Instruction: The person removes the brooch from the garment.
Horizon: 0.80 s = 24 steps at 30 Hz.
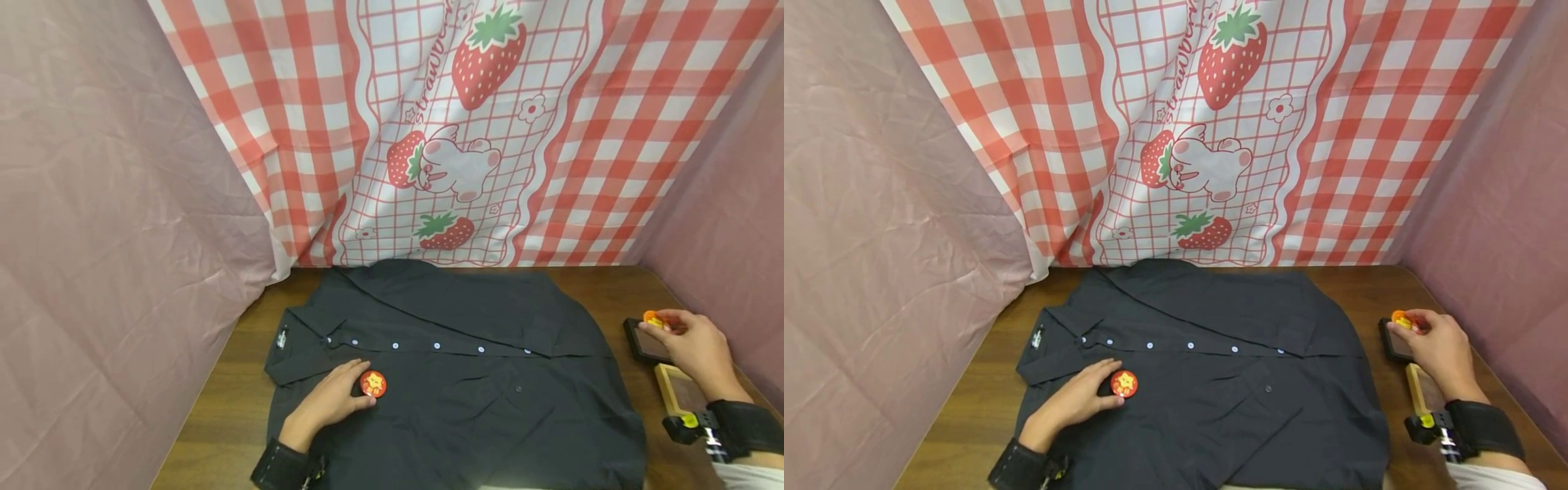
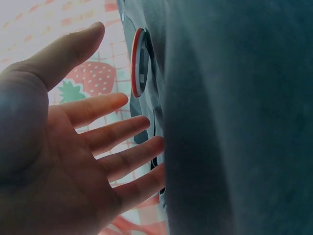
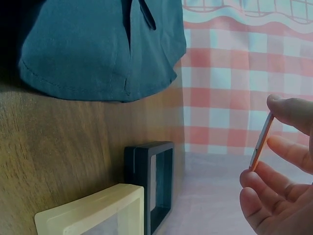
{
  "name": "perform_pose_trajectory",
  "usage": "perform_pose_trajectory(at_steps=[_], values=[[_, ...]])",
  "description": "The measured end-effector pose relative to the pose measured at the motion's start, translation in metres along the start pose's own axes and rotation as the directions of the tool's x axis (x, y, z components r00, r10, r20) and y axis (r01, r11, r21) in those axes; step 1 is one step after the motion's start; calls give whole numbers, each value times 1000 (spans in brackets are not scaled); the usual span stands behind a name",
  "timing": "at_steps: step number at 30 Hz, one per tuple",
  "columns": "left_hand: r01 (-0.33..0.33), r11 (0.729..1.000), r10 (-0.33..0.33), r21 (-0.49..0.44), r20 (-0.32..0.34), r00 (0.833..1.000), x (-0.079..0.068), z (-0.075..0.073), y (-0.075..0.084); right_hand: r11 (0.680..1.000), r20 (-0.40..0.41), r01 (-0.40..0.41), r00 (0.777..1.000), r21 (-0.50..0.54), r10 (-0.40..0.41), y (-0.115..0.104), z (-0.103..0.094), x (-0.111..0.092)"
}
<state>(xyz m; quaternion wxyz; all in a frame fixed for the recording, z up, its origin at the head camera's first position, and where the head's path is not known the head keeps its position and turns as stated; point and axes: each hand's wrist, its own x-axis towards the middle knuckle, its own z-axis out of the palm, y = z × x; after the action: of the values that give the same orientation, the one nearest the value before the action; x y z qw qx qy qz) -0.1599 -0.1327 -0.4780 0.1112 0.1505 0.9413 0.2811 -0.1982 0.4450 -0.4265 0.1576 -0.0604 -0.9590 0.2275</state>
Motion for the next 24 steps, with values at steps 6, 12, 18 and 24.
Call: perform_pose_trajectory(at_steps=[6, 12, 18, 24], values=[[-6, 1000, 6, 0, -2, 1000, 0, -1, -1, 1000, -9, -22, 1000, -13, 22, 6, 2, 2], [-6, 1000, 7, -8, 15, 1000, 0, -1, 0, 995, 5, -79, 997, -52, 80, 13, 3, 1], [-6, 1000, 6, -2, 2, 1000, -1, -1, 0, 991, 24, -121, 992, -53, 122, 17, 4, 4], [-22, 1000, 22, 11, -24, 999, -1, 0, 0, 991, 23, -116, 993, -66, 118, 22, 6, 7]])
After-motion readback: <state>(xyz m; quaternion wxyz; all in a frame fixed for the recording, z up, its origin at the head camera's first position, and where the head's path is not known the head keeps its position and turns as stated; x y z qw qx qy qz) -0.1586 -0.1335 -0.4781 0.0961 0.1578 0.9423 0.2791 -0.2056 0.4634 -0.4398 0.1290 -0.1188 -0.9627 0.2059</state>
